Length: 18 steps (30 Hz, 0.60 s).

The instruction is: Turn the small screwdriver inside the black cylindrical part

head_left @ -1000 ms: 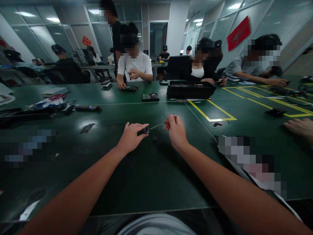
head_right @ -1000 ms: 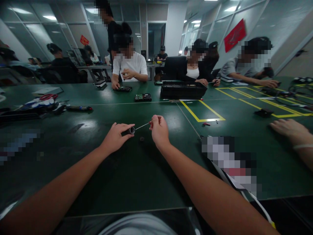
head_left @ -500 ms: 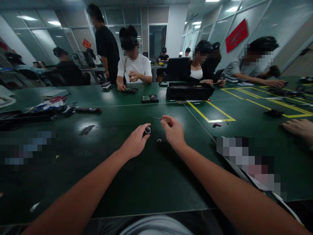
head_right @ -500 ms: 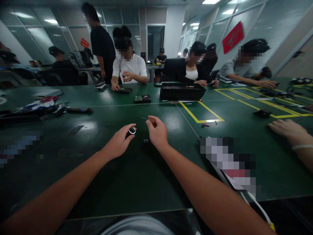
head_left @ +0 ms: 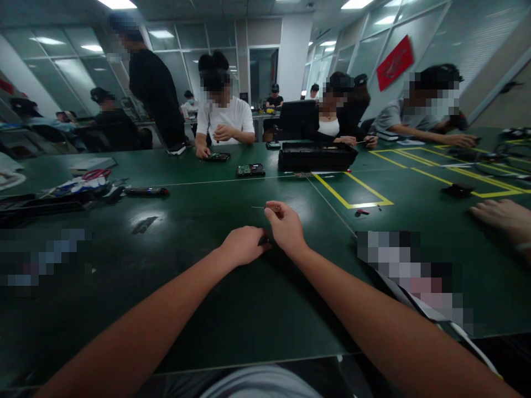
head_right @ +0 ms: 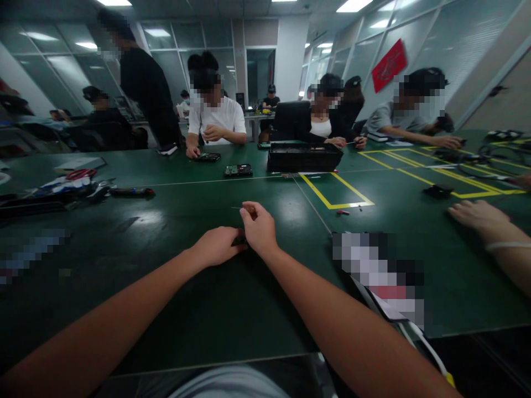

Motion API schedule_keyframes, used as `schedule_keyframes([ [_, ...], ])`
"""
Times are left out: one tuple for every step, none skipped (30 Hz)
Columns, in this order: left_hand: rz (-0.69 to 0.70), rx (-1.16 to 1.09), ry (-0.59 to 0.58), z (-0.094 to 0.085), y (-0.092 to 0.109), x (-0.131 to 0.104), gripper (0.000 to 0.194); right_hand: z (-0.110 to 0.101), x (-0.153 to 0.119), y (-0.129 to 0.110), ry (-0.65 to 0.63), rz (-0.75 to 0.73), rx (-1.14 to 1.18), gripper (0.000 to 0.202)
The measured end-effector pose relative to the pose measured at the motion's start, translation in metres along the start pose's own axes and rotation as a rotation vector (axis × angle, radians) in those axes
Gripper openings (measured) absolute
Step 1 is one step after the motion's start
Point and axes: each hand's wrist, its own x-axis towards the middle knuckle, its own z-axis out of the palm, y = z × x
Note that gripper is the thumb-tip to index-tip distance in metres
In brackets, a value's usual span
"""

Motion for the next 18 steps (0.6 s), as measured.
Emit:
schedule_keyframes([
  [-0.004,-0.009,-0.011,0.0,0.0,0.002,0.029,0.0,0.0,0.0,-0.003,0.0,0.001,0.023],
  [-0.01,-0.015,-0.021,-0.001,-0.001,0.003,0.027,0.0,0.0,0.001,-0.005,-0.002,0.003,0.023],
  [-0.016,-0.017,-0.026,-0.002,-0.001,0.003,0.025,0.0,0.001,0.001,-0.004,-0.005,0.004,0.023],
  [-0.021,-0.017,-0.028,-0.004,-0.002,0.002,0.024,0.0,0.001,0.001,-0.002,-0.006,0.004,0.022],
  [-0.023,-0.018,-0.026,-0.005,-0.002,0.001,0.023,0.0,0.001,0.001,-0.001,-0.004,0.001,0.022],
  [-0.023,-0.026,-0.019,-0.007,-0.003,-0.002,0.022,0.0,0.001,0.001,-0.002,0.0,-0.002,0.022],
  [-0.024,-0.047,-0.007,-0.009,-0.005,-0.005,0.022,0.0,0.001,0.001,-0.003,0.005,-0.002,0.023],
  [-0.028,-0.083,0.009,-0.011,-0.007,-0.009,0.022,0.0,0.001,0.001,-0.006,0.011,0.0,0.023],
  [-0.034,-0.131,0.029,-0.014,-0.01,-0.014,0.023,0.0,0.001,0.001,-0.011,0.017,0.004,0.024],
  [-0.041,-0.188,0.055,-0.017,-0.014,-0.019,0.024,0.0,0.001,0.001,-0.016,0.023,0.009,0.024],
  [-0.054,-0.246,0.087,-0.021,-0.019,-0.024,0.026,0.0,0.001,0.001,-0.023,0.028,0.012,0.025],
  [-0.075,-0.303,0.115,-0.024,-0.026,-0.03,0.029,0.0,0.0,0.001,-0.028,0.035,0.013,0.025],
  [-0.108,-0.357,0.141,-0.029,-0.033,-0.036,0.033,-0.001,0.0,0.001,-0.034,0.043,0.011,0.025],
  [-0.158,-0.413,0.157,-0.033,-0.041,-0.043,0.036,-0.001,0.0,0.001,-0.04,0.052,0.01,0.025],
  [-0.219,-0.482,0.155,-0.038,-0.05,-0.051,0.038,0.0,0.0,0.002,-0.045,0.06,0.017,0.025],
  [-0.283,-0.566,0.173,-0.042,-0.058,-0.059,0.037,0.0,0.001,0.003,-0.052,0.072,0.034,0.024],
  [-0.341,-0.665,0.225,-0.047,-0.067,-0.068,0.035,0.001,0.001,0.004,-0.061,0.088,0.061,0.024],
  [-0.393,-0.782,0.302,-0.051,-0.075,-0.078,0.031,0.002,0.001,0.006,-0.07,0.111,0.094,0.024],
])
